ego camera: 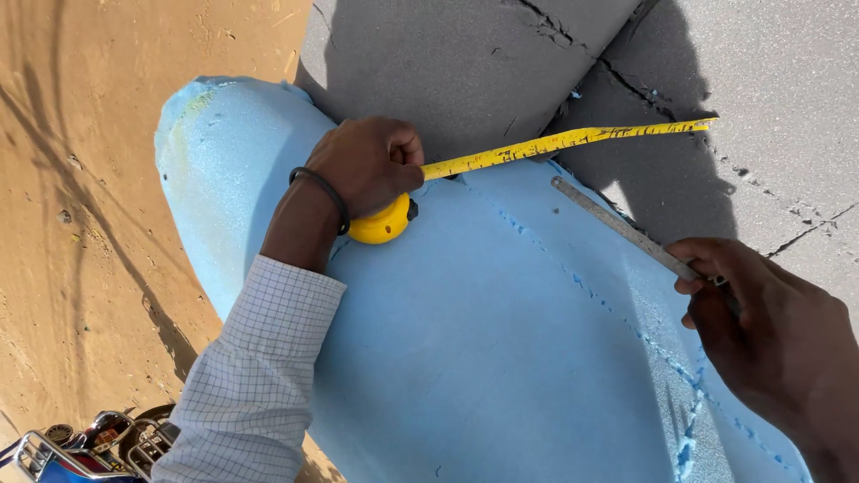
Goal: Measuring, marking, and cutting a piece of blue foam for a furniture backrest.
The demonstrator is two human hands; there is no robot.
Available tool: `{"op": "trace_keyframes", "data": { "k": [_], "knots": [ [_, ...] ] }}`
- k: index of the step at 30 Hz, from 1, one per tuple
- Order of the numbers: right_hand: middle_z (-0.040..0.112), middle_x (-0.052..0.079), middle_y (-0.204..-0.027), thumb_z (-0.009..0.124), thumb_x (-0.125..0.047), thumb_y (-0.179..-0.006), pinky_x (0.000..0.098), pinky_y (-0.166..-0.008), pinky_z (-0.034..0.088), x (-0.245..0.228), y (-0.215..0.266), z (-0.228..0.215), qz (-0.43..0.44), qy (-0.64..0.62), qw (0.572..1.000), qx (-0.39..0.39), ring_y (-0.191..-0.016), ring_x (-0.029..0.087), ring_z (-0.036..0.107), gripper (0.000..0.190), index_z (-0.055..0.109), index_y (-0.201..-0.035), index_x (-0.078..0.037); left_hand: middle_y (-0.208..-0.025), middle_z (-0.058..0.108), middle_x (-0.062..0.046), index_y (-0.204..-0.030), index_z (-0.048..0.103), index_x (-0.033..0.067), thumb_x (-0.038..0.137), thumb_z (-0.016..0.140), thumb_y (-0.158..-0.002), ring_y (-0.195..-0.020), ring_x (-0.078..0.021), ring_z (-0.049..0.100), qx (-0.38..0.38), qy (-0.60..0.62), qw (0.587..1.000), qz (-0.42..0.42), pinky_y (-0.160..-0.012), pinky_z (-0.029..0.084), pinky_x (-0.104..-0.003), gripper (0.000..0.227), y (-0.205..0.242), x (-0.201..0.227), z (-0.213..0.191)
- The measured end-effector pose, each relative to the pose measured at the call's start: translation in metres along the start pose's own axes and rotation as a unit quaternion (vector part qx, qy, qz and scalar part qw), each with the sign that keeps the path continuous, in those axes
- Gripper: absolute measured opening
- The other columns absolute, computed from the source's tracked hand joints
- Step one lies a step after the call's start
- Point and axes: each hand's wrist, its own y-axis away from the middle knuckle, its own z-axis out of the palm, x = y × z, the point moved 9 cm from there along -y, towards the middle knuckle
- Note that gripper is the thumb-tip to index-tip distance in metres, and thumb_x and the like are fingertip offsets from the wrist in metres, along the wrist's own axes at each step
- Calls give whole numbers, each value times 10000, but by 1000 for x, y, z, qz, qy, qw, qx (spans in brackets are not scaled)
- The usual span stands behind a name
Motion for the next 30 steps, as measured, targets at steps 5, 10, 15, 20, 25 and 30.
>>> {"op": "trace_keyframes", "data": {
  "k": [5,10,15,20,25,30],
  "knots": [
    [916,-20,-1287,620,-300,-1185,522,-980,645,-10,-6,9,-13,45,999,-22,-1074,311,873,552,765,-1706,-411,-913,896,97,-940,855,247,270,830,-964,-816,-82,746,-31,54,998,25,-849,581,-370,42,25,3,-9],
    [963,-65,-1252,719,-457,-1211,486,-836,654,-14,-14,19,-8,49,998,-31,-892,288,896,412,824,-1607,-410,-932,867,90,-952,792,271,322,760,-1016,-849,-149,741,24,31,999,-13,-834,567,-435,88,50,0,-10],
    [993,-118,-1023,638,-315,-1227,450,-891,683,-34,-43,44,8,14,996,-92,-920,178,952,355,801,-1525,-416,-944,887,47,-972,723,277,310,745,-1008,-865,-209,788,84,32,996,9,-768,560,-466,54,29,-8,24],
    [1000,-90,-1136,631,-232,-1206,477,-901,709,-53,-67,67,-48,-17,993,-107,-983,202,966,396,782,-1539,-384,-991,900,53,-998,759,283,330,768,-994,-938,-224,814,71,13,997,-10,-817,575,-493,48,16,-4,21],
    [937,-22,-1193,523,-83,-1178,416,-905,703,-51,-67,57,-33,-100,987,-121,-807,170,989,554,758,-1591,-368,-1178,978,108,-1304,873,277,336,649,-1053,-921,-167,842,-12,36,999,9,-806,605,-458,341,11,7,25],
    [898,-16,-1295,542,-133,-1208,385,-874,665,-34,-51,43,90,-191,970,-122,-931,220,1006,455,814,-1537,-291,-934,917,65,-1078,859,254,397,584,-1139,-708,-128,732,-24,84,996,28,-700,535,-411,316,1,18,34]
  ]
}}
